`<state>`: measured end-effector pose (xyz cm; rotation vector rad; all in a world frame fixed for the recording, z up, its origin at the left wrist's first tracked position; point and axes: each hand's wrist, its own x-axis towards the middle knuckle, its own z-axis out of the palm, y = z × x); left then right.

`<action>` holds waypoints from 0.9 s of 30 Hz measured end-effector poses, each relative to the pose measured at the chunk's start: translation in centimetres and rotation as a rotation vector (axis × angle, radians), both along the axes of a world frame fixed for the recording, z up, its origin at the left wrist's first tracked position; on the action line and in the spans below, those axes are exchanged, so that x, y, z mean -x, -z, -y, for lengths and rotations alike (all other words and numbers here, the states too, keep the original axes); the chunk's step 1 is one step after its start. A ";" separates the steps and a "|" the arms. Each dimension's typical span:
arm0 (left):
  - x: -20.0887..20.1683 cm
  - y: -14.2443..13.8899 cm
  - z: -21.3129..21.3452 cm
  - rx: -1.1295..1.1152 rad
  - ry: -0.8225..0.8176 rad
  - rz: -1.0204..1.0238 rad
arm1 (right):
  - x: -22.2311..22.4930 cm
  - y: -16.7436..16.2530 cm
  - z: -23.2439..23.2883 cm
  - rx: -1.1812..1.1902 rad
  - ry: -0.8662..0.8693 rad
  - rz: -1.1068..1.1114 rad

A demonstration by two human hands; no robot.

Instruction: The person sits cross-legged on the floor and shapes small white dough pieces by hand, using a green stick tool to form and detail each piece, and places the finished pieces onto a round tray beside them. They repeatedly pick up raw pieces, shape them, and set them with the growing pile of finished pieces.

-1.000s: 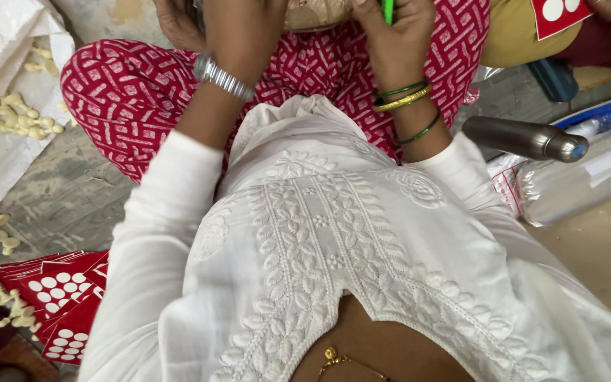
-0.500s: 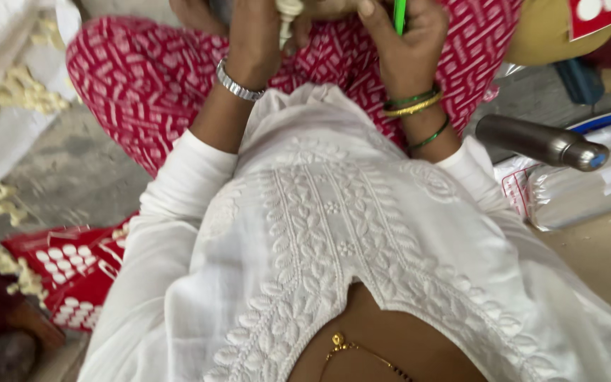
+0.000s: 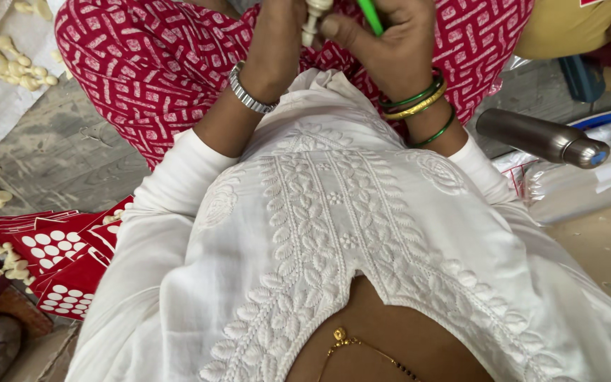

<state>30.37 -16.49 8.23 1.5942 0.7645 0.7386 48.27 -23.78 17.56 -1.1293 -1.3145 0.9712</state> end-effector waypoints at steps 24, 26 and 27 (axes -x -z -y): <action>2.8 -0.3 -1.0 0.611 -0.220 0.216 | -1.8 4.2 1.1 0.163 0.124 0.089; 2.8 0.1 -1.2 0.571 -0.229 0.187 | -2.0 3.8 1.6 0.201 0.074 0.140; 2.8 0.2 -1.2 0.550 -0.229 0.175 | -2.1 3.5 1.8 0.221 0.044 0.172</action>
